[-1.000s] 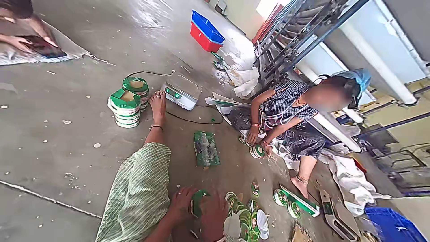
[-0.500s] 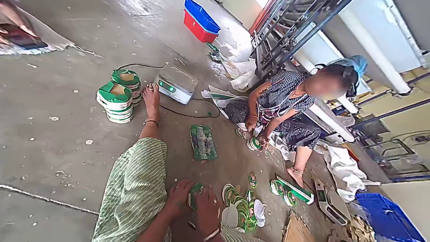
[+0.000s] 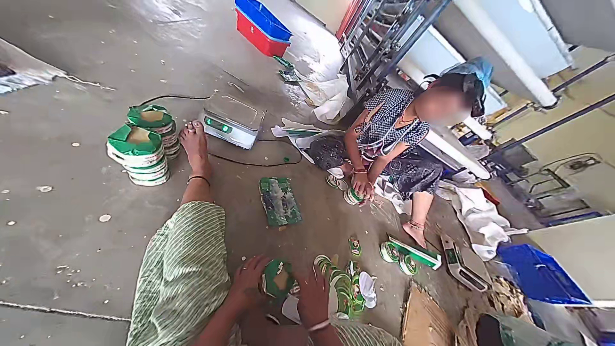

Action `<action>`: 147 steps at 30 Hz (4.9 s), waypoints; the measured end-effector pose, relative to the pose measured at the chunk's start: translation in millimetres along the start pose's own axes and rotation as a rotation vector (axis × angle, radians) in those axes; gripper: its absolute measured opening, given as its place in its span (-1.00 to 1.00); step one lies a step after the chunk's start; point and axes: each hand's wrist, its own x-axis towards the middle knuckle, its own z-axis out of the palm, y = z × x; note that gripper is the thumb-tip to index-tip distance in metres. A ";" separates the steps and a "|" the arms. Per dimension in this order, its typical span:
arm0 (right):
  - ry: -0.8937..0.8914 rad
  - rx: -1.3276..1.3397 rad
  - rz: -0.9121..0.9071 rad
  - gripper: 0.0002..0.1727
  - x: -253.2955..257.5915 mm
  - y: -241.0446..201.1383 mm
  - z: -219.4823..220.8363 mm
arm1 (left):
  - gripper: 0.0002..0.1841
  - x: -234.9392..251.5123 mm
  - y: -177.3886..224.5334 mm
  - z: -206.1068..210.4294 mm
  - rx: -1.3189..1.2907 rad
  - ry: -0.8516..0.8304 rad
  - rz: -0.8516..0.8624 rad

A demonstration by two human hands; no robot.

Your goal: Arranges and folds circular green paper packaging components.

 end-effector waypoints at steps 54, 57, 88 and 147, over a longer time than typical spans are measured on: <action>-0.121 1.163 0.251 -0.26 9.1 60.5 -56.0 | -0.72 -40.1 66.9 32.4 -0.086 0.675 0.527; -0.261 1.339 0.275 -0.24 19.3 23.1 -47.5 | -0.76 -37.5 35.7 45.9 0.320 0.771 0.747; 0.013 1.261 0.422 -0.14 74.8 46.5 -6.4 | 0.07 -1.9 65.0 64.4 0.689 0.334 0.104; -0.286 -0.226 -0.012 0.24 293.2 7.7 7.1 | 0.01 6.2 24.9 -12.8 0.098 -0.175 -0.084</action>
